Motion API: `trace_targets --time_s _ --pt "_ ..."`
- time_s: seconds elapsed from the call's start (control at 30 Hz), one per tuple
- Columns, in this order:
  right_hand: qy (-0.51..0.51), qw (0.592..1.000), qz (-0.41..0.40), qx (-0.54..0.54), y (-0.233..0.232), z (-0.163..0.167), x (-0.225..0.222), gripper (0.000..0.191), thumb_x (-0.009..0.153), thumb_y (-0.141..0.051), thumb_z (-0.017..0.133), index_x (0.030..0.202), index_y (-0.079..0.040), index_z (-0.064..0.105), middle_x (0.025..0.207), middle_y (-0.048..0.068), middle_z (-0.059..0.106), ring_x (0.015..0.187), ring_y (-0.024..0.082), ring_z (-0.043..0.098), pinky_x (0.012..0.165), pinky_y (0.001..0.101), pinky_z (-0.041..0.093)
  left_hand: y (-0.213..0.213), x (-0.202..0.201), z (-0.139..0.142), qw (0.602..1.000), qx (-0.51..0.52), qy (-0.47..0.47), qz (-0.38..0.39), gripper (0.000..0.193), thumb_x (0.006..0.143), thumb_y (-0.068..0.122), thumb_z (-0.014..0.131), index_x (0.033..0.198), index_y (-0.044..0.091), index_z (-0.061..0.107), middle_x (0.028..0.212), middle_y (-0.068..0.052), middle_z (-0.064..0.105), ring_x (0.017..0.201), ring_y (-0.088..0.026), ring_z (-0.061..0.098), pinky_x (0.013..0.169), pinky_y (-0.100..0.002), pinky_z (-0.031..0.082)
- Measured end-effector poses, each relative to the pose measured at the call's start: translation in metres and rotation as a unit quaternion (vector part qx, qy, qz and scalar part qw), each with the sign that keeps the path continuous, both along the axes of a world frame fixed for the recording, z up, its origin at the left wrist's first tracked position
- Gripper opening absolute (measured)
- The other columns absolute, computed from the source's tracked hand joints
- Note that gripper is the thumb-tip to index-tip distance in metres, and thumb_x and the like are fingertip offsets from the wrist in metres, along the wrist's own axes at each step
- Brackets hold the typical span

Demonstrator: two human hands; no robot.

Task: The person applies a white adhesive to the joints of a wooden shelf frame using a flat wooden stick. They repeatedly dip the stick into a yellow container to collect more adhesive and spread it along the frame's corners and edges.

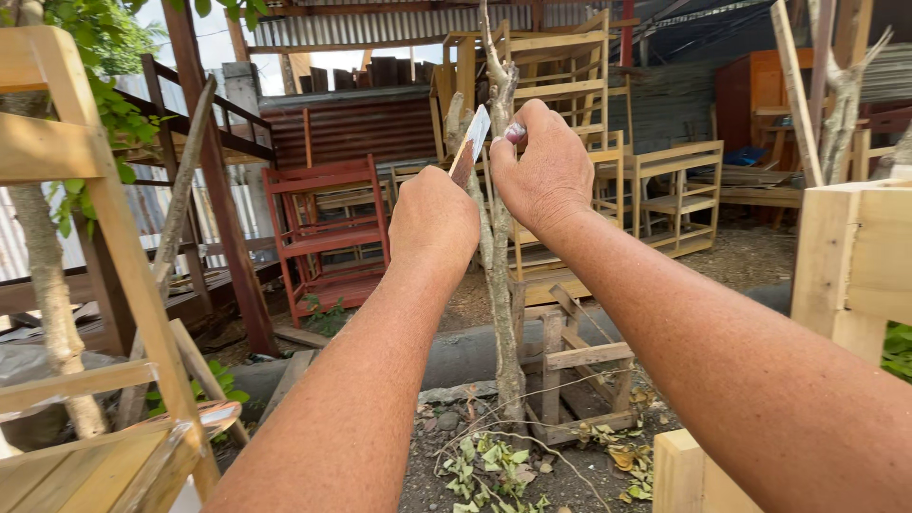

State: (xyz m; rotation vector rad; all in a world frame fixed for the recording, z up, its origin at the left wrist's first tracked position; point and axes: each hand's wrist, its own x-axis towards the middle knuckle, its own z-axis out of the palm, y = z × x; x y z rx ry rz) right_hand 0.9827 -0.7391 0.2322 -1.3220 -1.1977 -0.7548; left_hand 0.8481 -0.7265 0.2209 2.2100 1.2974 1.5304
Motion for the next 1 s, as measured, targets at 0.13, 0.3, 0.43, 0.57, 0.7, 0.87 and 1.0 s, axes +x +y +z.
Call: trace_targets --time_s 0.13,0.3,0.43,0.57,0.7,0.87,1.0 --pt "0.009 0.999 -0.033 -0.012 -0.009 -0.006 0.003 0.018 0.089 -0.024 0.064 0.099 -0.012 0.058 0.099 0.009 0.065 0.094 0.032 0.065 0.081 0.0490 0.048 0.000 0.007 -0.001 0.999 0.012 -0.013 -0.033 0.025 0.096 0.018 0.056 0.110 0.001 0.069 0.110 -0.025 0.071 0.107 -0.041 0.069 0.092 -0.054 0.055" --pt "0.009 0.995 -0.103 -0.006 -0.044 0.014 0.050 0.016 0.088 -0.023 0.064 0.099 -0.012 0.058 0.098 0.008 0.065 0.093 0.030 0.066 0.081 0.0480 0.049 -0.021 0.063 0.013 0.993 0.022 -0.040 -0.104 0.025 0.094 0.017 0.056 0.107 0.002 0.071 0.108 -0.024 0.072 0.106 -0.040 0.070 0.092 -0.053 0.055" --pt "-0.004 0.986 -0.167 0.001 -0.063 0.032 0.073 0.016 0.087 -0.021 0.065 0.099 -0.012 0.058 0.098 0.009 0.065 0.093 0.031 0.066 0.079 0.0489 0.050 -0.025 0.089 0.024 0.986 0.052 -0.053 -0.149 0.025 0.094 0.016 0.057 0.105 0.000 0.073 0.107 -0.027 0.071 0.105 -0.042 0.069 0.092 -0.054 0.055" --pt "-0.034 0.971 -0.235 0.020 -0.089 0.041 0.085 0.017 0.085 -0.019 0.065 0.099 -0.012 0.059 0.101 0.010 0.066 0.097 0.034 0.066 0.081 0.0503 0.050 -0.039 0.109 0.037 0.977 0.068 -0.051 -0.198 0.026 0.093 0.016 0.056 0.103 -0.002 0.072 0.106 -0.028 0.071 0.105 -0.043 0.069 0.092 -0.054 0.055" --pt "-0.016 0.956 -0.291 0.023 -0.122 0.048 0.101 0.019 0.084 -0.020 0.065 0.100 -0.012 0.059 0.105 0.011 0.066 0.101 0.035 0.065 0.084 0.0506 0.050 -0.063 0.134 0.051 0.957 0.079 -0.059 -0.273 0.027 0.093 0.018 0.057 0.103 -0.001 0.072 0.106 -0.027 0.071 0.105 -0.041 0.070 0.092 -0.053 0.056" --pt "-0.025 0.935 -0.353 0.030 -0.156 0.059 0.124 0.026 0.083 -0.023 0.067 0.106 -0.013 0.062 0.111 0.013 0.066 0.108 0.037 0.062 0.088 0.0517 0.049 -0.091 0.156 0.064 0.930 0.075 -0.069 -0.352 0.031 0.097 0.026 0.057 0.103 0.000 0.072 0.107 -0.026 0.071 0.107 -0.041 0.069 0.093 -0.052 0.055" --pt "-0.034 0.910 -0.412 0.034 -0.174 0.074 0.132 0.036 0.078 -0.021 0.068 0.113 -0.013 0.063 0.117 0.014 0.063 0.115 0.037 0.058 0.093 0.0508 0.047 -0.105 0.165 0.077 0.917 0.070 -0.074 -0.387 0.027 0.093 0.020 0.060 0.107 0.001 0.071 0.109 -0.025 0.072 0.108 -0.040 0.070 0.095 -0.050 0.056"
